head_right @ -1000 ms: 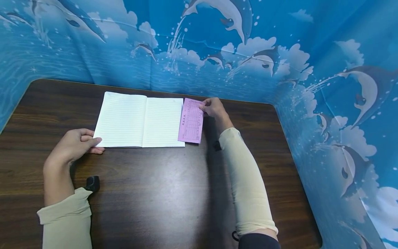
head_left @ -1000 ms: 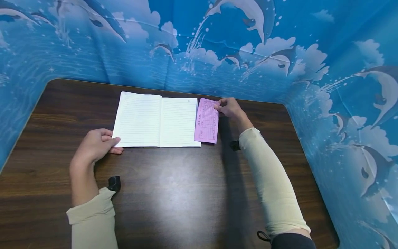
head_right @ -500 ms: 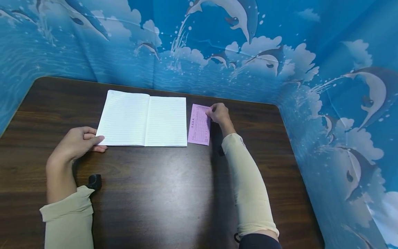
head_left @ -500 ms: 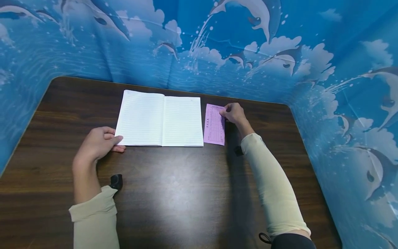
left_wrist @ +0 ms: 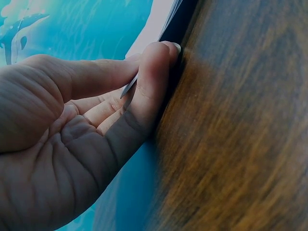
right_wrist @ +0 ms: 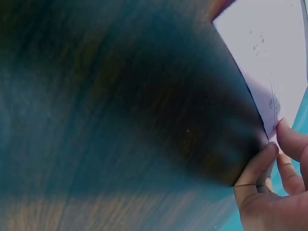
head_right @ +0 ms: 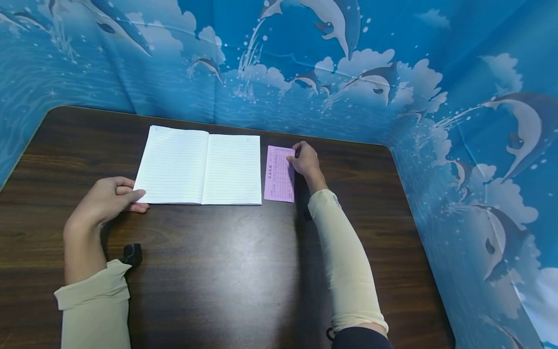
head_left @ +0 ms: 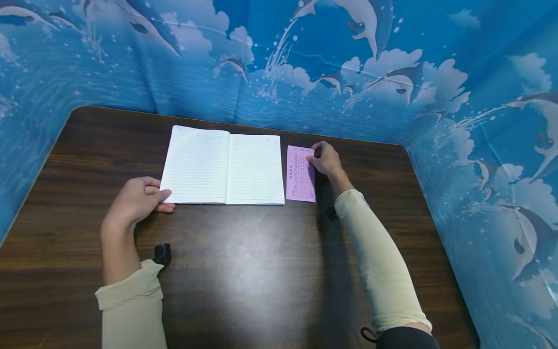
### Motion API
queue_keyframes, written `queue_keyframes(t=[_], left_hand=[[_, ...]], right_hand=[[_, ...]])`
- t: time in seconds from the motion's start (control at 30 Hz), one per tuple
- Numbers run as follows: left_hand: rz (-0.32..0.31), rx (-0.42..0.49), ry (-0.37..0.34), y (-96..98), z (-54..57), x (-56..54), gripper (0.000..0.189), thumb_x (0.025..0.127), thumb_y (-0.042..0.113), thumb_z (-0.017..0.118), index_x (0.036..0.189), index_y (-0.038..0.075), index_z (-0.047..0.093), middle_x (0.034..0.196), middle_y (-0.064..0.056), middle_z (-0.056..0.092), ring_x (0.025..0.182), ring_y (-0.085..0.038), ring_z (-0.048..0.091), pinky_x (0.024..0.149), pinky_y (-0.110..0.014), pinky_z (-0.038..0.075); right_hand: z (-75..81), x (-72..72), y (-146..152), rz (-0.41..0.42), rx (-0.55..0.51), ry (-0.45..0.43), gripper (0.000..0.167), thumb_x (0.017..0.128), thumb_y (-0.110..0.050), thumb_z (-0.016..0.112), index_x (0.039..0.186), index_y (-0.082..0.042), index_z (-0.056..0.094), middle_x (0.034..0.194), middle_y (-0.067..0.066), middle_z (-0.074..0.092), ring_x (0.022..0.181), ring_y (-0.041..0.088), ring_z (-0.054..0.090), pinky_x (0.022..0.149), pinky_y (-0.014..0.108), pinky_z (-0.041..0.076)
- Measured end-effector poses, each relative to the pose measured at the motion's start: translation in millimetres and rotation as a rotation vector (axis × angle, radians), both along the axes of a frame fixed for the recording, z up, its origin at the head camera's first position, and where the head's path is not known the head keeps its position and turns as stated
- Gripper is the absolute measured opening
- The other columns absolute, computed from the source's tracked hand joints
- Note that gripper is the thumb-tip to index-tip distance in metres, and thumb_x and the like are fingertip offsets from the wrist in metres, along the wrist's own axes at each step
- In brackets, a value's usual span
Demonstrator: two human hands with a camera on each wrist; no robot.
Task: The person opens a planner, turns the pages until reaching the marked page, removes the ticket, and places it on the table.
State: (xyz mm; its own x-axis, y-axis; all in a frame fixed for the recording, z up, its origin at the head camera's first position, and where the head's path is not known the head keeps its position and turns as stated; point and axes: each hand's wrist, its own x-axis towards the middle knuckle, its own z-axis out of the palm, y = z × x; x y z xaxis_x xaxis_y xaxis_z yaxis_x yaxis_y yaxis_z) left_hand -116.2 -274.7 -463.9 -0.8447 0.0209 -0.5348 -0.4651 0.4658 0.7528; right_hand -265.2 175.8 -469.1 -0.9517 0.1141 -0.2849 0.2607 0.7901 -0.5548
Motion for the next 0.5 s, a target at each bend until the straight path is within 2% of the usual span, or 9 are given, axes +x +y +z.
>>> queue_keyframes(t=[0.13, 0.3, 0.5], left_hand=[[-0.001, 0.002, -0.001, -0.3, -1.0, 0.2, 0.058, 0.113, 0.02, 0.057, 0.155, -0.014, 0.035, 0.086, 0.003, 0.081, 0.077, -0.009, 0.08, 0.122, -0.07, 0.028], [0.0, -0.001, 0.006, -0.1, -0.8, 0.5, 0.057, 0.113, 0.02, 0.057, 0.154, -0.014, 0.036, 0.087, 0.003, 0.081, 0.077, -0.01, 0.08, 0.122, -0.07, 0.03], [-0.011, -0.012, 0.013, -0.3, 0.0, 0.6, 0.057, 0.113, 0.02, 0.056, 0.154, -0.015, 0.037, 0.087, 0.002, 0.081, 0.077, -0.009, 0.079, 0.121, -0.07, 0.03]], right_hand=[[-2.7, 1.2, 0.2, -0.001, -0.016, 0.029, 0.043, 0.107, -0.019, 0.068, 0.145, -0.008, 0.053, 0.142, 0.021, 0.059, 0.123, 0.038, 0.06, 0.113, 0.051, 0.053], [-1.5, 3.3, 1.2, -0.011, -0.066, 0.08, 0.044, 0.106, -0.016, 0.069, 0.147, -0.009, 0.055, 0.147, 0.021, 0.061, 0.127, 0.038, 0.061, 0.113, 0.051, 0.053], [1.2, 7.4, -0.6, 0.035, -0.088, 0.128, 0.038, 0.107, -0.014, 0.067, 0.143, -0.007, 0.06, 0.139, 0.019, 0.066, 0.121, 0.034, 0.062, 0.105, 0.047, 0.056]])
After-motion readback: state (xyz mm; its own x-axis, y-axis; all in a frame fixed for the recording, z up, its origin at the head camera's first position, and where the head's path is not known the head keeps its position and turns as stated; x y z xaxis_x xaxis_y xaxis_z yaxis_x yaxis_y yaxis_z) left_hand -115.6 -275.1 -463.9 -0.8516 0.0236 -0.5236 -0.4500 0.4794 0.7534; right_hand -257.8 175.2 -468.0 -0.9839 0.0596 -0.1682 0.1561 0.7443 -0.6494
